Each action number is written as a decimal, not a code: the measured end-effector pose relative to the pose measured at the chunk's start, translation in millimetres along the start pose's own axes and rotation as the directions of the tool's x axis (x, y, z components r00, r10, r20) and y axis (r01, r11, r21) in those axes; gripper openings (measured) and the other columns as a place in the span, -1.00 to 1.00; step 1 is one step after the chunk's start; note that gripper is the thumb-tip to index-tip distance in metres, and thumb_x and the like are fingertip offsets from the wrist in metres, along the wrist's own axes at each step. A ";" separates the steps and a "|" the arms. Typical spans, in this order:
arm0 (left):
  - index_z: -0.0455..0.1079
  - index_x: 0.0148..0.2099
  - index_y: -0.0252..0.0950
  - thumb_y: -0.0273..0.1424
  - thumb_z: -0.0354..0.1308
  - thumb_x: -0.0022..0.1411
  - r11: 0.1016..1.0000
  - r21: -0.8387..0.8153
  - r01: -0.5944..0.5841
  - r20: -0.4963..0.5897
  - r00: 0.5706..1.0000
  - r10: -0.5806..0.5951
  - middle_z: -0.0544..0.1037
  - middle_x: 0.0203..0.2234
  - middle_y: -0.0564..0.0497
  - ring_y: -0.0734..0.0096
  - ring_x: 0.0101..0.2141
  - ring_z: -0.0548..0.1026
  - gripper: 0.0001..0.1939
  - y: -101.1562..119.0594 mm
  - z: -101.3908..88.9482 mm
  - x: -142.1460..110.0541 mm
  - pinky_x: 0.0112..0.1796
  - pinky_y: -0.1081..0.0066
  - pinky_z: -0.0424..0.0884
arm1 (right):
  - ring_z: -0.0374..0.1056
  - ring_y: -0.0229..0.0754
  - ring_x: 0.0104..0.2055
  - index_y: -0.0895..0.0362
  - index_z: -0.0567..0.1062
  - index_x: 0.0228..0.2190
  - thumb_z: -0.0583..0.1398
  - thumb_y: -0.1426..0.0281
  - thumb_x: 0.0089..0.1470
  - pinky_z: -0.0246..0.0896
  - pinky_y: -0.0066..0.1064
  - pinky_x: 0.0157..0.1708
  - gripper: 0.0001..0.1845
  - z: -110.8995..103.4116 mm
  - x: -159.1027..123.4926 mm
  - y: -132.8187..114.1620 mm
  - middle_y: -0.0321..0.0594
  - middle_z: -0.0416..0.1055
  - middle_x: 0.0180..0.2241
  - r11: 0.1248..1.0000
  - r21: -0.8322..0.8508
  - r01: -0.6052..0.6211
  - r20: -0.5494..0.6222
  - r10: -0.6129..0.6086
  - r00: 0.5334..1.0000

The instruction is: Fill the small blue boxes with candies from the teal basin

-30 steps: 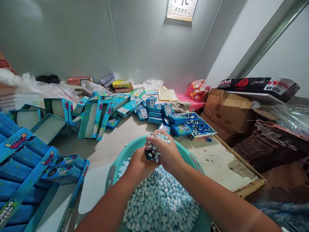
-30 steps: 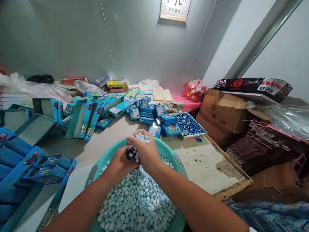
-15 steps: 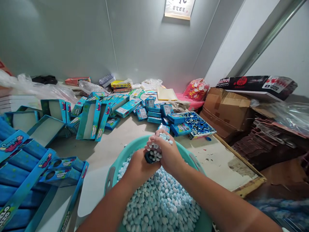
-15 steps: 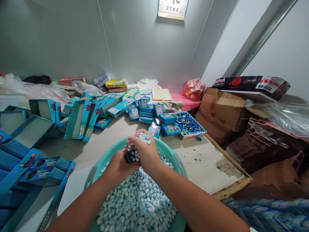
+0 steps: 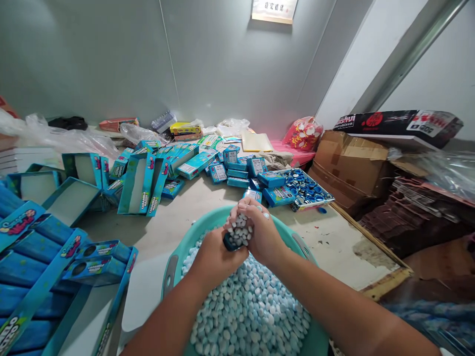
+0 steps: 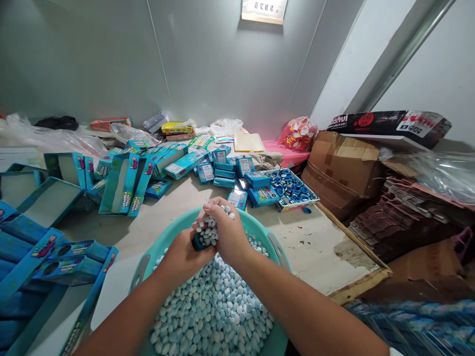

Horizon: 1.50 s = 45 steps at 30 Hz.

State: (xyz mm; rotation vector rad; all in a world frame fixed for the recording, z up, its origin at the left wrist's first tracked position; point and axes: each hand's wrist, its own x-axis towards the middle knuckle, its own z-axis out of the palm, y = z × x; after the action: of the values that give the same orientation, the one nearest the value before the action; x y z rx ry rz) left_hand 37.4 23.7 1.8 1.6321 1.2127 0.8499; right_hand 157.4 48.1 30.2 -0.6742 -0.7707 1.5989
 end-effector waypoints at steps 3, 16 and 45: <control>0.24 -0.43 -0.25 -0.43 0.17 0.05 1.000 0.007 -0.008 -0.008 1.000 0.008 0.25 -0.53 0.11 0.45 -0.46 0.18 -0.87 0.4 -0.1 0.2 -0.49 0.46 0.11 | 0.31 -0.24 -0.53 0.09 0.39 -0.53 0.29 0.35 -0.01 0.26 -0.40 -0.44 -0.81 0.1 0.3 -0.1 -0.35 0.40 -0.57 1.000 0.001 -0.007 0.018 0.007 1.000; 0.37 -0.38 -0.28 -0.37 0.13 0.18 1.000 -0.023 -0.007 -0.010 1.000 0.007 0.36 -0.51 0.07 0.39 -0.43 0.29 -0.89 -8.0 -0.3 3.8 -0.43 0.43 0.19 | 0.31 -0.25 -0.52 0.10 0.41 -0.57 0.32 0.22 -0.01 0.25 -0.43 -0.49 -0.72 -5.3 2.8 -1.2 -0.36 0.37 -0.57 0.998 0.056 -0.029 0.064 0.025 0.998; 0.43 0.09 -0.23 -0.47 0.25 0.16 0.990 0.122 -0.065 0.105 0.993 0.052 0.58 -0.04 -0.01 0.08 -0.01 0.51 -0.58 -9.8 -17.6 1.1 -0.07 0.23 0.42 | 0.48 -0.03 -0.37 0.09 0.53 -0.55 0.10 -0.11 0.18 0.31 -0.09 0.01 -0.41 -6.5 -6.2 0.9 -0.25 0.38 -0.66 0.988 0.049 0.146 0.203 -0.153 0.967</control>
State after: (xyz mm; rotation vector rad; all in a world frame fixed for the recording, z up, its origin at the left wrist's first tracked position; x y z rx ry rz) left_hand 18.6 30.3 -1.1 1.7976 1.1718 0.7305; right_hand 162.9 42.7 25.6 -0.4186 -0.9225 1.5545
